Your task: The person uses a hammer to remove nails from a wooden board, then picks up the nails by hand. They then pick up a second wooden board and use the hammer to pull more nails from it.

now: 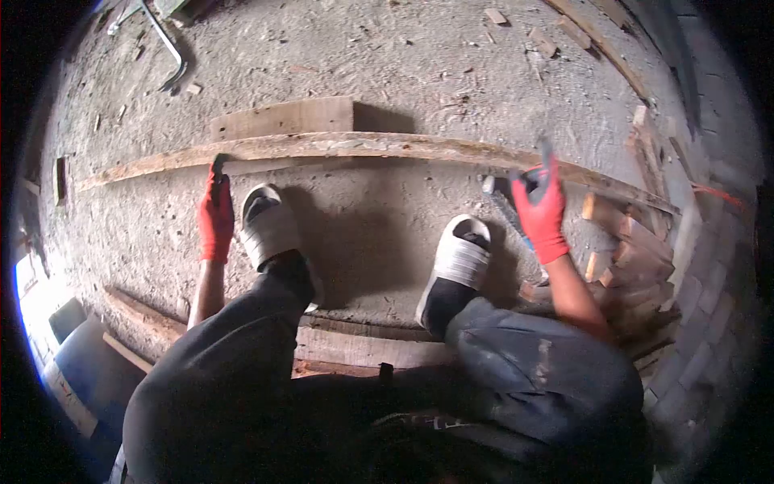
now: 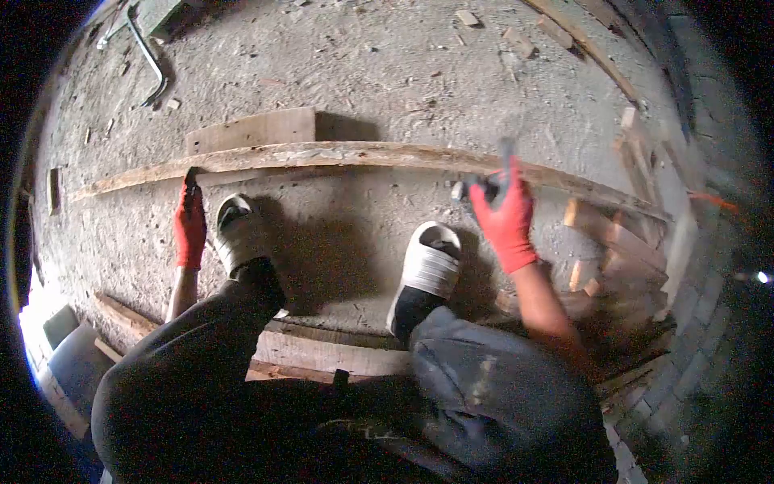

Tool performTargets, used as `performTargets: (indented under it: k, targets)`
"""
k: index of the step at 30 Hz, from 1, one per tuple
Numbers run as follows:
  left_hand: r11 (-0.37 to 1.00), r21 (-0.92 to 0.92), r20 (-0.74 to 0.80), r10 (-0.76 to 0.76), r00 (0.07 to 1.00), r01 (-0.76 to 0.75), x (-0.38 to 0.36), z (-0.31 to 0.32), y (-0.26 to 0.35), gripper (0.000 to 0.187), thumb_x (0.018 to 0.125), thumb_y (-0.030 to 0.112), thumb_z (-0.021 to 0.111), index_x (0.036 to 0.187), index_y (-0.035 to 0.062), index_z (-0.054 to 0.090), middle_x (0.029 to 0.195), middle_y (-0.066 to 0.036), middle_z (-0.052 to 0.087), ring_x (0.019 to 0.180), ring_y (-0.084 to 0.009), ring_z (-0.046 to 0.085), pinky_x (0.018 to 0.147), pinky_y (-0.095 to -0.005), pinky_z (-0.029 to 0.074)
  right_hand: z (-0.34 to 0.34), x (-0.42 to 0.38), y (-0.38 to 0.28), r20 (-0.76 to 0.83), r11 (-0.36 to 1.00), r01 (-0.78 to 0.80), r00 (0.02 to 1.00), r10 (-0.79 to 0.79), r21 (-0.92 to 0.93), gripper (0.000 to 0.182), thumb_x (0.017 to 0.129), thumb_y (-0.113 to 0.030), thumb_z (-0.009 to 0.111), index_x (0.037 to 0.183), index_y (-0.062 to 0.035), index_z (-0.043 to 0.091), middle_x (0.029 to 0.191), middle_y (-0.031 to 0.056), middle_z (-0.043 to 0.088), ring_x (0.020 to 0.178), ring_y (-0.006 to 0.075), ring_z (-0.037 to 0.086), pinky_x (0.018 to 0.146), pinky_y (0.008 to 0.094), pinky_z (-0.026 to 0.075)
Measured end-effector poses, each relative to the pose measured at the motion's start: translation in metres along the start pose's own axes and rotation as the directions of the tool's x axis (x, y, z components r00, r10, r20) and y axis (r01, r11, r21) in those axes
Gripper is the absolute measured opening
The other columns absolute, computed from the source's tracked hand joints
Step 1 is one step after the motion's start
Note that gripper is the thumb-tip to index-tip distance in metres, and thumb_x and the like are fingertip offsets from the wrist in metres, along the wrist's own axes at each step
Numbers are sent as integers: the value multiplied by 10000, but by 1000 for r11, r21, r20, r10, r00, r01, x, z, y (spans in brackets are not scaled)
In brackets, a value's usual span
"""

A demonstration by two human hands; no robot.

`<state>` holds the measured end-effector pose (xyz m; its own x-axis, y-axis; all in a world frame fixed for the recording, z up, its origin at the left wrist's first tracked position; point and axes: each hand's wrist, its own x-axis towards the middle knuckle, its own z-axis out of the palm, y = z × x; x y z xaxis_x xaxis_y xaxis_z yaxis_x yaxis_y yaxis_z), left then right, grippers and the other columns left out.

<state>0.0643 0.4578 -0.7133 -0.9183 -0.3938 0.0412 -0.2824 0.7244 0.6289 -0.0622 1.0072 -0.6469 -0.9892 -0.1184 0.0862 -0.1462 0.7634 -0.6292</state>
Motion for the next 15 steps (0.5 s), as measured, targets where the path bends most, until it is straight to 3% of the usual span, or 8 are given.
performTargets:
  k: [3,5,6,7,11,13,14,15]
  targets:
    - [992,-116,33,-44,998,47,1,2,-21,398,1013,190,453,1378,34,475,1379,-141,530,1295,-199,481,1046,-301,366,21,-25,-16,367,948,54,928,68,-312,795,777,-374,722,1413,-43,378,876,179,664,751,352,649,672,427,509]
    - [982,-186,5,-11,1000,12,2,6,-25,408,1013,178,448,1394,29,456,1384,-142,526,1298,-197,475,1057,-301,357,35,-34,-24,386,896,-21,898,213,-444,824,787,-425,692,1418,-28,340,882,222,657,751,387,647,679,450,513]
    - [988,-156,32,28,999,-23,2,1,-13,414,1014,167,441,1400,18,443,1400,-145,509,1307,-200,465,1063,-301,353,41,-37,-17,374,903,10,912,167,-430,831,787,-418,695,1416,-18,327,905,224,658,770,387,648,692,456,514]
    - [994,-82,73,-62,995,68,0,-3,0,415,1013,156,438,1403,15,438,1418,-140,491,1317,-196,454,1070,-302,346,48,-39,-6,360,909,45,925,119,-415,837,788,-411,697,1414,-8,314,928,226,659,789,387,649,706,462,515]
    - [983,-180,29,52,998,-46,3,4,-24,407,1008,128,434,1397,9,444,1416,-145,491,1322,-207,450,1075,-307,346,53,-42,11,306,922,135,952,-18,-363,802,788,-425,697,1377,2,360,1085,208,643,909,374,637,789,447,514]
    - [997,-60,80,54,995,-49,2,-4,-12,399,1006,127,435,1385,5,458,1401,-147,507,1307,-200,465,1068,-309,353,53,-42,21,260,923,177,962,-88,-343,768,792,-411,701,1369,-18,383,1102,196,639,931,368,633,819,436,509]
    - [994,-89,50,73,996,-68,4,-3,-1,395,1006,142,436,1377,11,470,1382,-144,526,1289,-203,483,1056,-311,363,48,-40,18,295,938,147,954,-51,-314,752,792,-397,705,1369,-33,389,1094,196,640,931,367,633,826,435,506]
    - [937,-349,42,-4,999,18,3,2,-12,397,1007,153,435,1380,19,471,1374,-138,534,1282,-204,488,1049,-309,365,43,-38,17,329,952,115,944,-16,-284,737,792,-382,708,1369,-47,396,1085,196,641,932,367,632,833,434,503]
